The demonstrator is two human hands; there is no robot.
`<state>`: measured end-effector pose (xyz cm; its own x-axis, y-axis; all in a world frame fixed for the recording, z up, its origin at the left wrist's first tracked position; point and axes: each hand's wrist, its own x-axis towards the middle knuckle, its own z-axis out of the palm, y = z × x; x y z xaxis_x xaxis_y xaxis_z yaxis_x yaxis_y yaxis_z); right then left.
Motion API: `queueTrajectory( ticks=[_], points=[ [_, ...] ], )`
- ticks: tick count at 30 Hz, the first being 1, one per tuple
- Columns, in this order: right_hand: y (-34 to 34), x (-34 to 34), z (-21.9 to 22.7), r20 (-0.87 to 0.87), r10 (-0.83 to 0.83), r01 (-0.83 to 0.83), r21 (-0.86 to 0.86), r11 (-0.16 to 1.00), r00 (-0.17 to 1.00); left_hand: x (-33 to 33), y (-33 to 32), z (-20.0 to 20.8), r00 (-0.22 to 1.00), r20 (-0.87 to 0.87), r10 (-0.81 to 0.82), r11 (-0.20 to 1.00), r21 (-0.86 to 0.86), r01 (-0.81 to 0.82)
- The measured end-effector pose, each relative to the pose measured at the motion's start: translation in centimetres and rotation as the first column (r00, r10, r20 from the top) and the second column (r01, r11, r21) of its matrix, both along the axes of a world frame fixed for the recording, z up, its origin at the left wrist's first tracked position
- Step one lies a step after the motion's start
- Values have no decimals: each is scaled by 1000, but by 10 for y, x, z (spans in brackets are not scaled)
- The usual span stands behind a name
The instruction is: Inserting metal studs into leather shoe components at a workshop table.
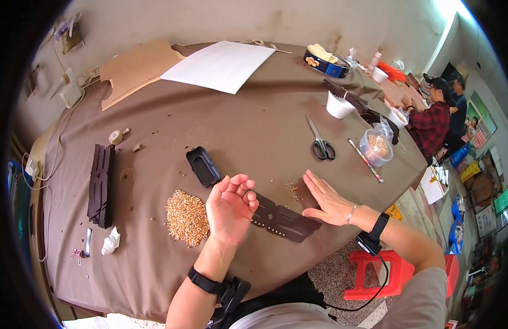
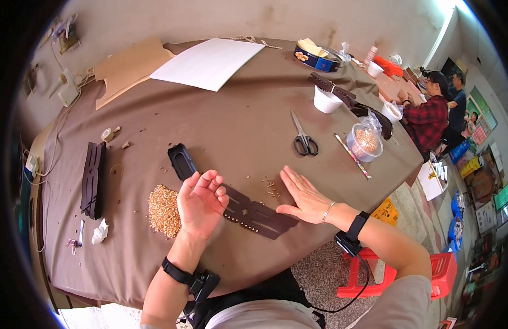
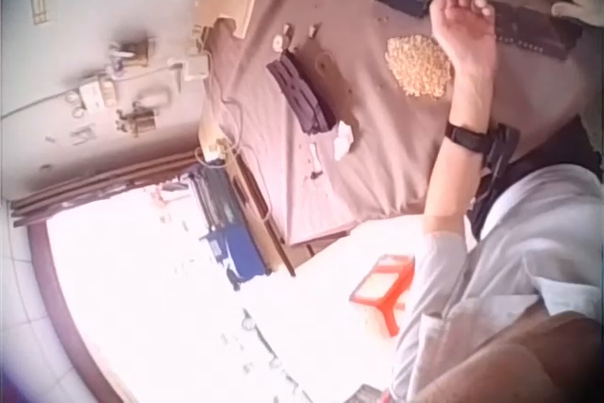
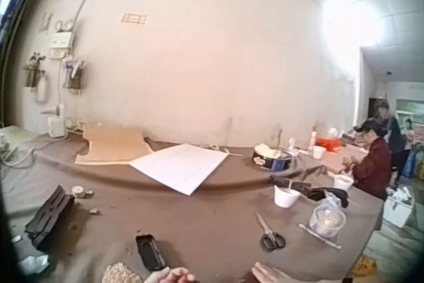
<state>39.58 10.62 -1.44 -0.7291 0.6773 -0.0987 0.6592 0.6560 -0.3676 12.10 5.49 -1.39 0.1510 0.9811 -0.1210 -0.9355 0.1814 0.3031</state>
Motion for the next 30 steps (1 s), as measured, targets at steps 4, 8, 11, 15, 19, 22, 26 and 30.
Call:
queueTrajectory(
  ticks=[4,8,11,15,19,22,26,30],
  points=[
    [2,2,-10,174,-53,24,164,986,983,3,0,-3,1000,6,1,1000,-18,-1],
    [11,-14,-18,181,-58,17,220,975,982,2,0,-3,1000,8,1,1000,-16,-1],
    [19,-27,-18,200,-32,-14,227,974,979,2,0,-2,1000,12,7,1000,-20,-6],
    [25,-46,-6,220,10,-61,224,973,975,2,-1,-1,1000,13,19,999,-31,-19],
    [36,-65,4,11,51,-52,342,938,999,-1,0,-1,1000,4,18,999,-41,-18],
    [43,-75,8,-301,33,73,334,940,953,2,1,-4,1000,-20,7,996,-92,-9],
    [47,-82,6,-195,63,-11,255,967,979,1,1,-3,1000,-18,24,995,-92,-26],
    [49,-84,3,-209,54,-2,238,971,976,0,1,0,999,-26,38,995,-89,-40]
  ],
)
